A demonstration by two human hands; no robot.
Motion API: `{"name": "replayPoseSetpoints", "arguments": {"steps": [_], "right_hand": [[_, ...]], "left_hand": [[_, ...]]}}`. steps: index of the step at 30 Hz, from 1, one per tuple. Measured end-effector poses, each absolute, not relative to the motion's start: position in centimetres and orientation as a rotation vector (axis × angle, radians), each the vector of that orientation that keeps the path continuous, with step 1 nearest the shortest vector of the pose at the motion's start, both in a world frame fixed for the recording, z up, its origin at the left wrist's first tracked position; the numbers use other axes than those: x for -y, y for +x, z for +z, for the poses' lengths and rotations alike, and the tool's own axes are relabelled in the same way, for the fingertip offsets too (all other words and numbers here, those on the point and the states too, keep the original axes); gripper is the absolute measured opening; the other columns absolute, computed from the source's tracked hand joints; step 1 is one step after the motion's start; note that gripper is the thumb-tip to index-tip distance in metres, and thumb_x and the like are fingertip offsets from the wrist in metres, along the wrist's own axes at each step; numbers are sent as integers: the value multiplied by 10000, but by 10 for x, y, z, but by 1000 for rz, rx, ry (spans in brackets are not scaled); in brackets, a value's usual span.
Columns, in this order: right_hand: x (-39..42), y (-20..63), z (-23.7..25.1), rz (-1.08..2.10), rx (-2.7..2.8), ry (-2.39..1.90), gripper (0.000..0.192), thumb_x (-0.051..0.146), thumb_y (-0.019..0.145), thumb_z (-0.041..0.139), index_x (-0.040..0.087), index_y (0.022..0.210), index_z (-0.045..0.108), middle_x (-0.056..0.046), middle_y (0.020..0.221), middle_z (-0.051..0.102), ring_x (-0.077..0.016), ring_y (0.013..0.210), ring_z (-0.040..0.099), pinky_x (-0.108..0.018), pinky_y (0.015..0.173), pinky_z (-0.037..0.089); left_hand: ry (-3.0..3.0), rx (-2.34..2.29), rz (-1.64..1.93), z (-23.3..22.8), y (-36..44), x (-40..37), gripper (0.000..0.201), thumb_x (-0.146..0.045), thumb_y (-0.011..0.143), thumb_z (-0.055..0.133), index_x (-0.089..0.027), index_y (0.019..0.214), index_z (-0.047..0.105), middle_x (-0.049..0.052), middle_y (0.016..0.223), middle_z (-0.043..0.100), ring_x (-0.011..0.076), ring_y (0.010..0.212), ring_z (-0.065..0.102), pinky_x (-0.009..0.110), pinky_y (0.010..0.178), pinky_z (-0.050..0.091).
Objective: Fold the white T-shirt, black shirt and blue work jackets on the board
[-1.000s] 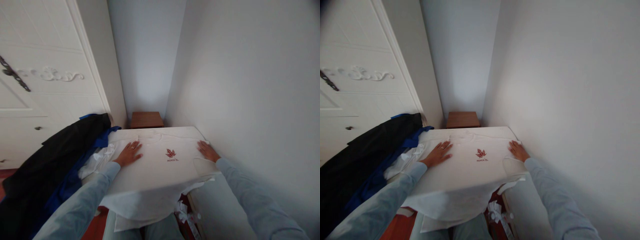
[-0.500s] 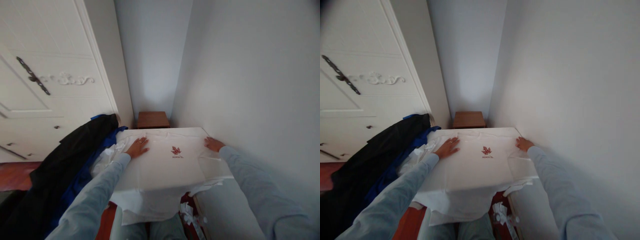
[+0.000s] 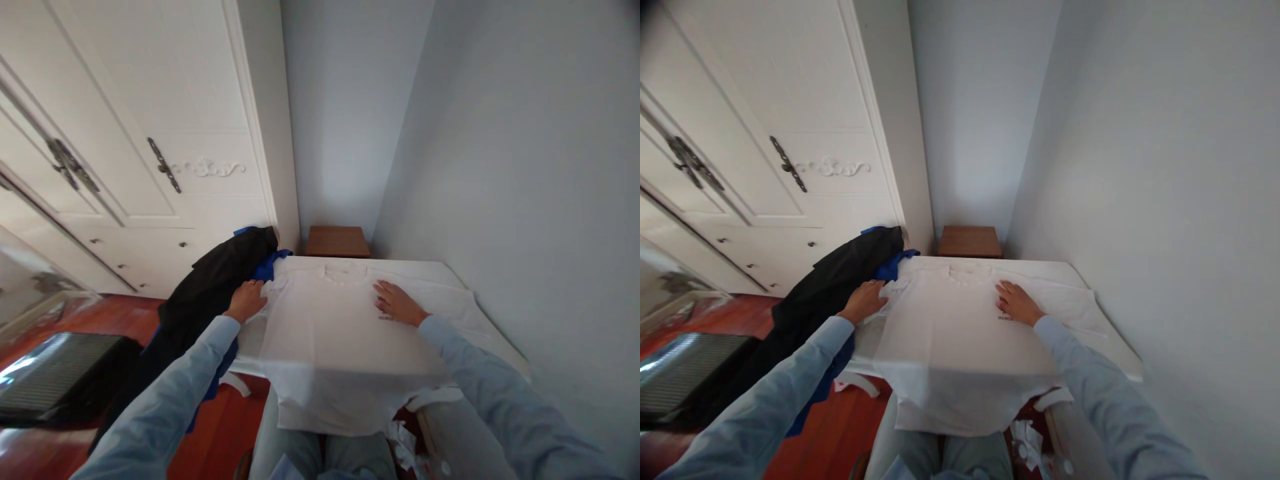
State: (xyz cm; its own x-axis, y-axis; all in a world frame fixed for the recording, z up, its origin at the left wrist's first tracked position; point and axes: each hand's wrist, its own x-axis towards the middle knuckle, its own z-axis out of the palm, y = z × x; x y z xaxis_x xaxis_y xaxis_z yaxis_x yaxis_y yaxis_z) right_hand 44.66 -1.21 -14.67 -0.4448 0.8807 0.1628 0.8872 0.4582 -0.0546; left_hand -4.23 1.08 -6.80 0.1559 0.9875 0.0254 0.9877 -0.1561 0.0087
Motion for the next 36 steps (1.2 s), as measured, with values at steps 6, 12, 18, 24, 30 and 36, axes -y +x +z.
{"name": "replayPoseSetpoints", "arguments": {"steps": [6, 12, 18, 24, 30, 36], "right_hand": [[21, 493, -163, -50, 2456, -1646, 593, 517, 1014, 247, 204, 1418, 548, -148, 1510, 474, -280, 1407, 435, -497, 1143, 384], [28, 520, -159, 10, 2482, -1692, 674, 568, 998, 206, 173, 1436, 530, -156, 1524, 449, -288, 1424, 408, -486, 1155, 372], [25, 519, -160, 52, 2449, -1689, 627, 556, 986, 282, 202, 1441, 527, -143, 1517, 458, -308, 1429, 396, -530, 1155, 360], [25, 518, -157, 70, 2445, -1761, 606, 537, 977, 335, 183, 1421, 546, -155, 1508, 468, -306, 1420, 412, -509, 1144, 378], [12, 495, -136, -56, 2423, -1722, 499, 417, 929, 472, 168, 1335, 623, -182, 1412, 568, -311, 1314, 537, -498, 1104, 440], [-9, 370, -102, 148, 2454, -1294, 506, 383, 968, 441, 176, 1422, 521, -146, 1454, 536, -261, 1362, 483, -491, 1160, 371]], "left_hand": [[-2430, 2182, -103, -71, -44, -25, 268, -311, 935, 511, -162, 1036, 710, 156, 1068, 737, 249, 1008, 699, 301, 845, 507], [-2353, 2201, -244, -39, -57, -39, 346, -308, 966, 401, -183, 1083, 702, 126, 1100, 736, 265, 1052, 682, 310, 861, 497], [-2252, 2049, -116, -9, -50, -52, 341, -330, 953, 408, -233, 1111, 694, 121, 1201, 673, 297, 1048, 674, 366, 830, 523], [-2210, 2153, 24, -5, -28, -67, 313, -314, 870, 551, -169, 1091, 720, 190, 1135, 700, 344, 1031, 680, 395, 808, 530], [-2297, 1992, -42, 2, -42, -54, 346, -439, 907, 521, -183, 883, 752, 168, 1131, 706, 339, 1181, 598, 400, 953, 465], [-2379, 2166, -60, -3, -52, -35, 456, -535, 935, 437, -181, 1034, 706, 149, 1093, 721, 292, 1033, 679, 356, 854, 511]]}}
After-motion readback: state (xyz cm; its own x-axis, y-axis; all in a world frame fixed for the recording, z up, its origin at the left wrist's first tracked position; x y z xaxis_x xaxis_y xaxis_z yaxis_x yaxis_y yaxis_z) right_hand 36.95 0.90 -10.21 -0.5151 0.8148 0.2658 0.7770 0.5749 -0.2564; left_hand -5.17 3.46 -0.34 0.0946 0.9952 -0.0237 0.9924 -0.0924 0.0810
